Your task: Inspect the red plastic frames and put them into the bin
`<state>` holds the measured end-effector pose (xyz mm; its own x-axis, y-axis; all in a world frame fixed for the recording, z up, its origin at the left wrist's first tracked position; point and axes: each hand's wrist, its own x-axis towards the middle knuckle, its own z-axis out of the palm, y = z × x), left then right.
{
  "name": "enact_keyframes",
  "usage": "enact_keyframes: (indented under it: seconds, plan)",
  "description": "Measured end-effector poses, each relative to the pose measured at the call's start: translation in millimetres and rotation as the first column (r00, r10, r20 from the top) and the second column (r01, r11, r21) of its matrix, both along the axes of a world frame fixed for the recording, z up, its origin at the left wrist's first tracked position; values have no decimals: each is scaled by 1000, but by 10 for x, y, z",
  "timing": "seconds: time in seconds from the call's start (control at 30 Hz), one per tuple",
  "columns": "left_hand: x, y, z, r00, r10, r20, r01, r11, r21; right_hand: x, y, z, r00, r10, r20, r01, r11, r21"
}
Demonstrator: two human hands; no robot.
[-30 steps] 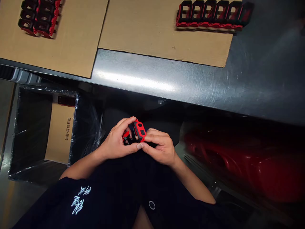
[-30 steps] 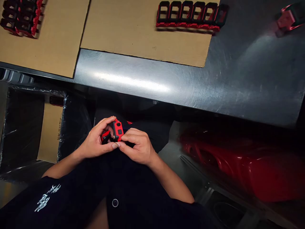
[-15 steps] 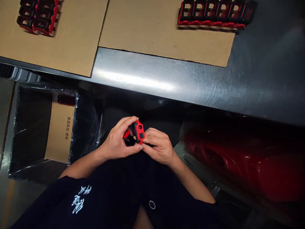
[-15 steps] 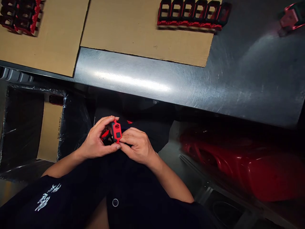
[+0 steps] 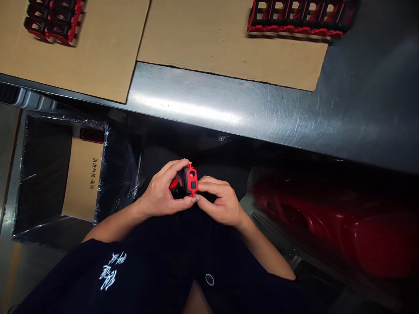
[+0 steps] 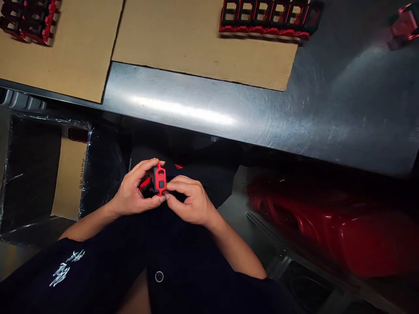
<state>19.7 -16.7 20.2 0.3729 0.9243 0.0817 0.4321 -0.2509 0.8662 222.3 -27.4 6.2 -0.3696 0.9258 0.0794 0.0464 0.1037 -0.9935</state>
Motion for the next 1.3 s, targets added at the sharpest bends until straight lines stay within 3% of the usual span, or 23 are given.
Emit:
enact_keyframes:
  seconds: [0.27, 0.7, 1.03, 1.3]
  plan:
    - [-3, 1, -10, 998, -63, 21, 62, 998, 20, 50, 19, 33, 996, -51, -70, 39, 986, -162]
    - [-4, -20, -76, 994, -98, -42, 103, 980, 168, 49, 4, 12, 991, -81, -106, 56, 972, -227]
    - [-12, -40, -80, 991, -97, -87, 110, 981, 162, 19, -25, -10, 972, -146, -186, 61, 915, -399]
    - [-19, -48, -87, 990, -97, -106, 116, 975, 189, 19, -21, 5, 962, -147, -228, 35, 901, -433]
